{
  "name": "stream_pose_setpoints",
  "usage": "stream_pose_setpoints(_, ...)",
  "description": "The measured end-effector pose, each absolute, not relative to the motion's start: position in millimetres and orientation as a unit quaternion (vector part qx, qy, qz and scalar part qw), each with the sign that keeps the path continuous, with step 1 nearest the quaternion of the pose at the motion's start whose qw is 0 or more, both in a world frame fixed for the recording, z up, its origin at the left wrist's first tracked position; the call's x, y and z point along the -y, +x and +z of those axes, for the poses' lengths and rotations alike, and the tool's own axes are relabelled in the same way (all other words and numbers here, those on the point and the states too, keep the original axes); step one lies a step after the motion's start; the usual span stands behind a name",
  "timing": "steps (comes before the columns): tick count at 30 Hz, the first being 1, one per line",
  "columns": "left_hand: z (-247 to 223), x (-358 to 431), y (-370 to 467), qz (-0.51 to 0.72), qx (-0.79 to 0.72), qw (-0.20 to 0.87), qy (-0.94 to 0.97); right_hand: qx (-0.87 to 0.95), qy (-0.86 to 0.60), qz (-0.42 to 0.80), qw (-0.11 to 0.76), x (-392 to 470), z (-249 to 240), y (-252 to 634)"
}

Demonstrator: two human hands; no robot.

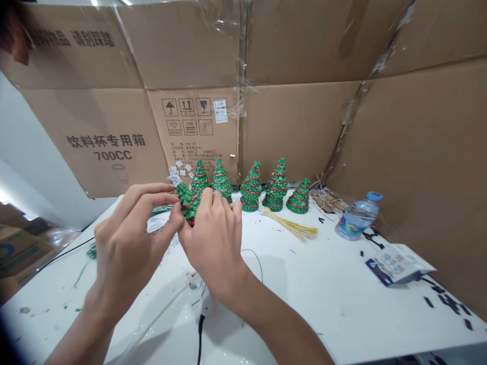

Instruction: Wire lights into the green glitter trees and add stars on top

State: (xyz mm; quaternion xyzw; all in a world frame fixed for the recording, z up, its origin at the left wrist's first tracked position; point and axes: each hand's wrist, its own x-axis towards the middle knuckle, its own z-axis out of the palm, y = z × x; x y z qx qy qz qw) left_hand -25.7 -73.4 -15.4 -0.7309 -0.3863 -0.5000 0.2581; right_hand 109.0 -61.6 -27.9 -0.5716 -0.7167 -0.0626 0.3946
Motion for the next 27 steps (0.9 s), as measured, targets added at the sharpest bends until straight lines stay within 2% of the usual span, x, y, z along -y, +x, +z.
stream_pose_setpoints(4,-14.6,74.3,-24.1,-0.536,0.383,0.237,-0.714,0.715,-0.568,-0.061,0.403,62.5,-25.3,110.1)
stream_pose_setpoints(12,-13.7,84.0,-26.3,-0.546,0.389,0.263,-0.694,0.72,-0.555,-0.066,0.411,66.4,-24.9,108.1)
stream_pose_setpoints(27,-12.6,77.0,-31.5,-0.469,0.383,0.289,-0.742,0.735,-0.562,-0.036,0.376,61.0,-28.7,109.1)
